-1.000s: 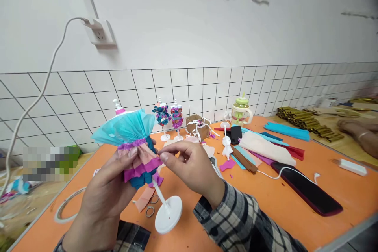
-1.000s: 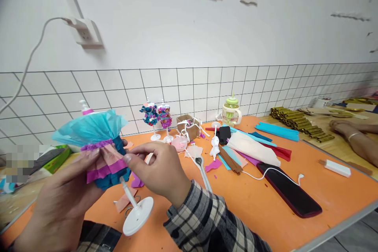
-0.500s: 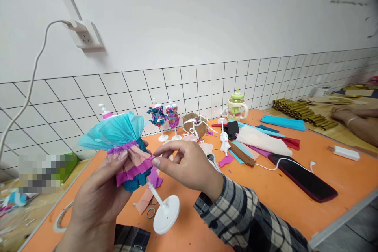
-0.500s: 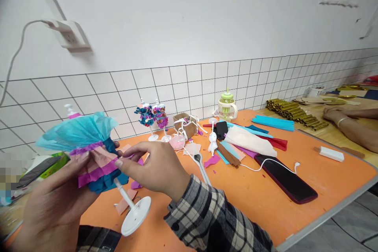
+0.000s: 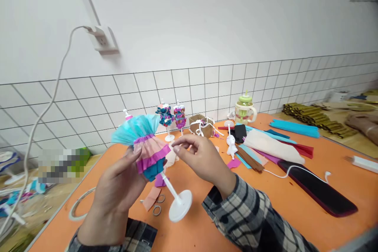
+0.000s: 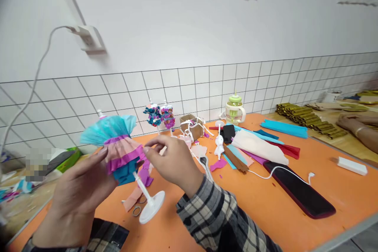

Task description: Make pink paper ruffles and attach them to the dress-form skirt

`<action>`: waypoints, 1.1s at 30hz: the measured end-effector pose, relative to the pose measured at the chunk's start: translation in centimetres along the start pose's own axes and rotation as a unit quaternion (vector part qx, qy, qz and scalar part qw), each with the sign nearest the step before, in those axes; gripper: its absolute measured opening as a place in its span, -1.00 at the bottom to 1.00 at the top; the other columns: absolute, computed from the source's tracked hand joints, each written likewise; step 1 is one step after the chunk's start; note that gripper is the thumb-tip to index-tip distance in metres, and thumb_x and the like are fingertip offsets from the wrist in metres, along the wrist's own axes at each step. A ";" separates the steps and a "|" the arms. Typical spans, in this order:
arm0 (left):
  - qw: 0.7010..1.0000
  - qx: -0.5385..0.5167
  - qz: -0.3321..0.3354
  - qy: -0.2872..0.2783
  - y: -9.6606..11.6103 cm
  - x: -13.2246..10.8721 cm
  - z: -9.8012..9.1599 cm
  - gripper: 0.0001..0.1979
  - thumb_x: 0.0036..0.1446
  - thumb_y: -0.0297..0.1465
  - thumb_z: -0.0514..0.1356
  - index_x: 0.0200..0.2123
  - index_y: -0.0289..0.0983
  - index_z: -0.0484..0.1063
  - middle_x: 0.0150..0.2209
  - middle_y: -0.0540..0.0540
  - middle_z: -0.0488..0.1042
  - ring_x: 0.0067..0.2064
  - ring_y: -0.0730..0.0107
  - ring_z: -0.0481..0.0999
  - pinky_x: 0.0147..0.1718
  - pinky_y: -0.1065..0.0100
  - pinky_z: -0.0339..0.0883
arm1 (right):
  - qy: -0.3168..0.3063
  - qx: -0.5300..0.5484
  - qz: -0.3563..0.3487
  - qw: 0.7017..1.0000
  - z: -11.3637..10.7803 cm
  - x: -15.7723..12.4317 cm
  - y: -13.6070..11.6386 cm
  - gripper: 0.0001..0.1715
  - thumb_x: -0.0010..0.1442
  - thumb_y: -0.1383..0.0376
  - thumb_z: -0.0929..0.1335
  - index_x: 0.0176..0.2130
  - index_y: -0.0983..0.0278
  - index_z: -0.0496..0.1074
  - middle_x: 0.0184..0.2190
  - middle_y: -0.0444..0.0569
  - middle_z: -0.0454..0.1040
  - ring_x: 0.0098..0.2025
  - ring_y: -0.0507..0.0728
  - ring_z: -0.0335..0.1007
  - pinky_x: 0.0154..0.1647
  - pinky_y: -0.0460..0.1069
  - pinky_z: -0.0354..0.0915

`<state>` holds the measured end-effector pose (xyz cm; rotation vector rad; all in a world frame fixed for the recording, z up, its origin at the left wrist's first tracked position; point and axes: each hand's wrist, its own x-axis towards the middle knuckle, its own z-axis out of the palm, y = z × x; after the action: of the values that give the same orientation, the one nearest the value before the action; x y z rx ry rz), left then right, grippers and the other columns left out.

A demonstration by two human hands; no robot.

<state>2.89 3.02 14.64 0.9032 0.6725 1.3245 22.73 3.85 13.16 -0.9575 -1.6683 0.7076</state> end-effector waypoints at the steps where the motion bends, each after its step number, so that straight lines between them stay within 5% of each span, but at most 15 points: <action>1: 1.000 -0.018 -0.004 -0.006 0.1 0.1 -0.1 -0.75 -0.01 -0.36 0.43 -0.22 -0.29 0.61 -0.23 -0.13 0.65 -0.22 0.18 0.63 -0.25 0.25 0.62 | -0.014 -0.026 0.001 1.000 -0.2 0.1 0.4 -0.82 0.28 0.28 0.39 -0.23 0.26 0.63 -0.41 -0.12 0.59 -0.42 0.01 0.40 -0.37 -0.08 0.25; 4: 0.999 -0.036 -0.008 -0.024 0.7 0.1 -0.3 -0.76 0.07 -0.32 0.38 -0.21 -0.33 0.61 -0.25 -0.19 0.66 -0.20 0.09 0.65 -0.20 0.17 0.61 | -0.123 -0.113 -0.013 0.986 0.0 0.1 1.8 -0.71 0.33 0.18 0.36 -0.28 0.23 0.65 -0.38 -0.07 0.63 -0.32 0.11 0.51 -0.30 -0.02 0.32; 8: 0.999 -0.033 0.001 -0.025 1.2 -0.1 -0.9 -0.80 0.01 -0.38 0.41 -0.26 -0.32 0.60 -0.33 -0.16 0.65 -0.29 0.13 0.64 -0.30 0.24 0.57 | -0.255 -0.043 -0.024 0.966 2.2 -0.4 4.0 -0.73 0.29 0.22 0.39 -0.09 0.21 0.65 -0.14 -0.01 0.69 -0.08 0.22 0.62 -0.08 0.03 0.44; 12: 0.999 -0.030 0.009 -0.027 1.1 -0.3 -1.4 -0.77 -0.05 -0.43 0.44 -0.27 -0.29 0.58 -0.37 -0.08 0.60 -0.38 0.29 0.59 -0.40 0.35 0.50 | -0.293 0.033 -0.011 0.955 4.9 -0.9 5.0 -0.67 0.23 0.30 0.40 -0.01 0.19 0.62 -0.15 -0.05 0.69 -0.08 0.20 0.63 -0.09 0.00 0.47; 17: 0.996 0.051 0.053 -0.049 1.0 -0.5 -2.2 -0.68 -0.10 -0.31 0.51 -0.26 -0.25 0.57 -0.36 -0.09 0.60 -0.35 0.26 0.58 -0.38 0.33 0.49 | -0.324 0.085 -0.002 0.942 6.1 -1.1 4.2 -0.69 0.27 0.32 0.33 -0.06 0.22 0.61 -0.16 -0.04 0.68 -0.09 0.18 0.61 -0.06 0.02 0.47; 21: 0.991 0.100 0.069 -0.064 1.0 -0.5 -2.8 -0.53 -0.17 -0.20 0.56 -0.19 -0.25 0.58 -0.27 -0.15 0.63 -0.28 0.21 0.60 -0.38 0.34 0.47 | -0.323 0.105 -0.001 0.941 6.6 -1.5 3.4 -0.72 0.21 0.35 0.36 -0.11 0.29 0.61 -0.12 0.02 0.67 -0.05 0.21 0.62 0.02 0.06 0.45; 25: 0.985 0.135 0.074 -0.079 1.0 -0.4 -3.2 -0.60 -0.07 -0.16 0.52 -0.25 -0.27 0.56 -0.41 -0.12 0.60 -0.42 0.31 0.54 -0.44 0.35 0.43 | -0.308 0.154 0.017 0.939 8.1 -2.3 3.8 -0.68 0.20 0.29 0.39 -0.06 0.30 0.61 -0.13 0.06 0.68 -0.07 0.24 0.64 -0.01 0.07 0.45; 33: 0.970 0.220 0.076 -0.073 1.7 0.7 -4.7 -0.61 -0.08 -0.28 0.52 -0.18 -0.24 0.56 -0.38 -0.11 0.64 -0.37 0.18 0.61 -0.43 0.33 0.45 | -0.167 0.026 0.021 0.985 11.5 -3.3 7.6 -0.69 0.21 0.41 0.31 -0.19 0.24 0.64 -0.31 -0.04 0.67 -0.29 0.16 0.57 -0.26 -0.03 0.34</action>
<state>-1.85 4.51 13.80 1.4206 0.8100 1.2488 14.09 4.93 1.97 -0.8745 -1.9135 0.9780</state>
